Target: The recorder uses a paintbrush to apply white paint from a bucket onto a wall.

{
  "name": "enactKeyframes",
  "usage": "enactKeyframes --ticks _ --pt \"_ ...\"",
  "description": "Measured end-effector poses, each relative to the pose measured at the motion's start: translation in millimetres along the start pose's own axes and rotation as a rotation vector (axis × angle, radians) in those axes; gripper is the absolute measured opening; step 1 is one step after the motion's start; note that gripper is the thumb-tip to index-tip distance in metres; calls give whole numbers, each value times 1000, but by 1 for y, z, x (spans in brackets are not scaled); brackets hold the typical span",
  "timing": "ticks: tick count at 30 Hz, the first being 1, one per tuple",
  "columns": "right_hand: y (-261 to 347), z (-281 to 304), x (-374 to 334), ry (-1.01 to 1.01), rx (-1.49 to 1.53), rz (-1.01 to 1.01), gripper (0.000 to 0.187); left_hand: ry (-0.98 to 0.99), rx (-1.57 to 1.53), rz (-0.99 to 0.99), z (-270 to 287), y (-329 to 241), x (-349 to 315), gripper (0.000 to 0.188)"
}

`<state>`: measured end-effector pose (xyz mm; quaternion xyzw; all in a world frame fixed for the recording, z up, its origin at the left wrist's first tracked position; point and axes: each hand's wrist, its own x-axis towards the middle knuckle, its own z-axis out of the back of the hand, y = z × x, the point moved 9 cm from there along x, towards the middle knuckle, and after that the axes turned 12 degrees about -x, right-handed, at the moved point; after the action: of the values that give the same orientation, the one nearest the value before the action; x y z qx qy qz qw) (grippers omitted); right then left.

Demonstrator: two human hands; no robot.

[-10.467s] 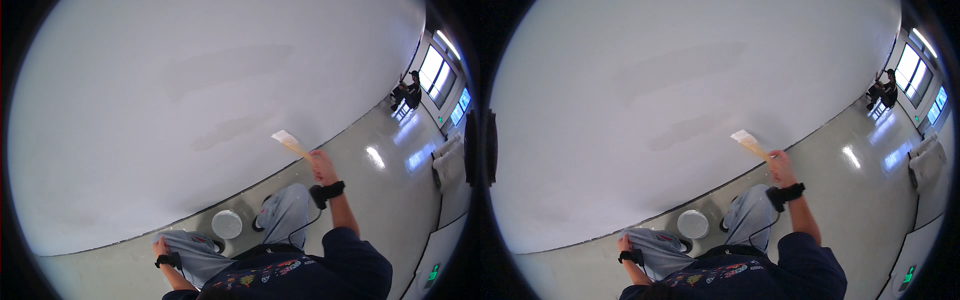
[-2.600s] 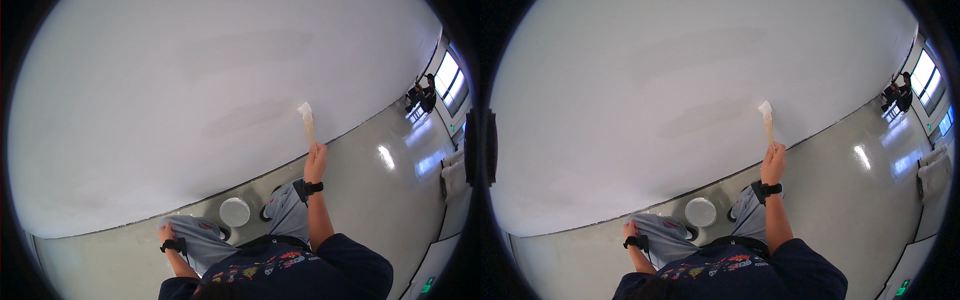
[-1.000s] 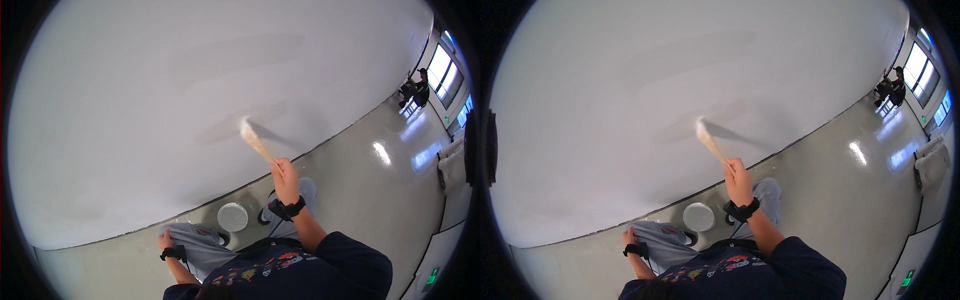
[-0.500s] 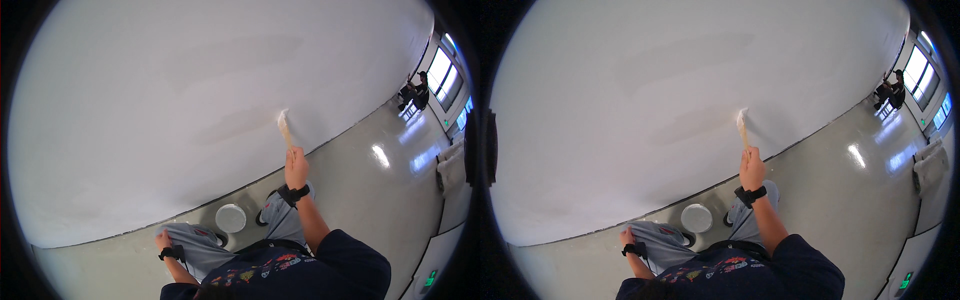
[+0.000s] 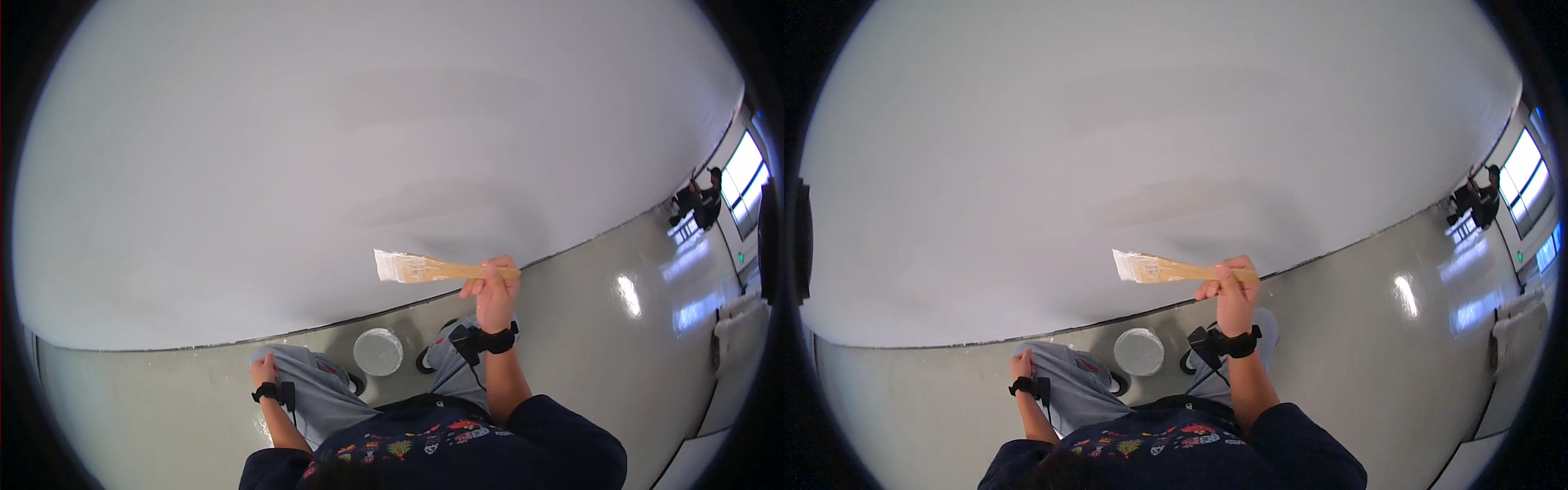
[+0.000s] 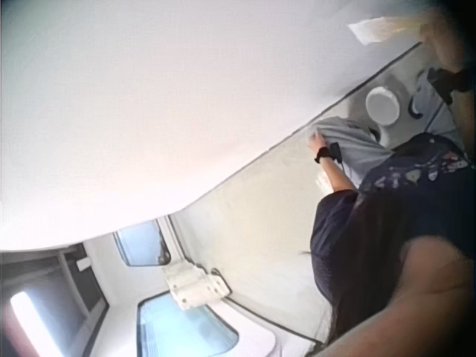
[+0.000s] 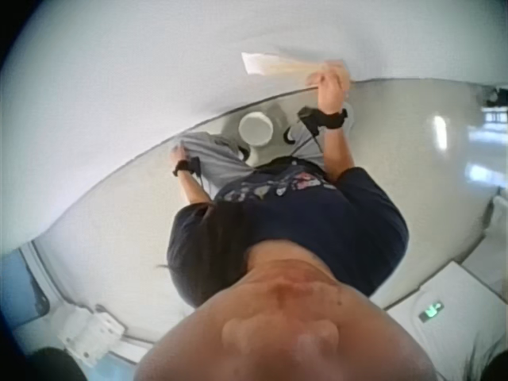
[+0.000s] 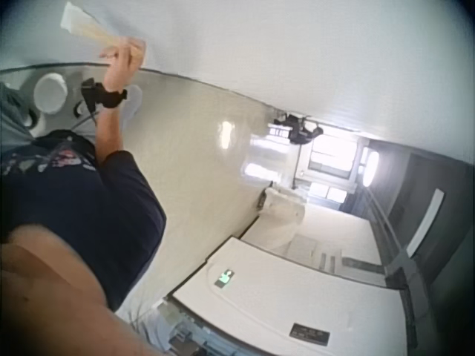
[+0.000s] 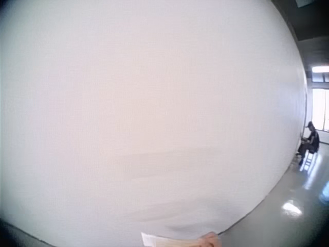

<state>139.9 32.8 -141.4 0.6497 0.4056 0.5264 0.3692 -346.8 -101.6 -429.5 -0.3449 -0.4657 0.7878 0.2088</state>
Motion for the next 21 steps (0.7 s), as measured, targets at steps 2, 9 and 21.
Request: enactKeyframes --ticks 2,9,21 --pt "5 -4 8 -64 170 -24 9 -5 -13 16 3 7 3 42" --pt "77 -53 25 22 -141 277 6 -30 -6 47 7 12 1 42" --pt "103 -111 15 44 -611 737 19 -6 -108 12 1 3 -6 40"
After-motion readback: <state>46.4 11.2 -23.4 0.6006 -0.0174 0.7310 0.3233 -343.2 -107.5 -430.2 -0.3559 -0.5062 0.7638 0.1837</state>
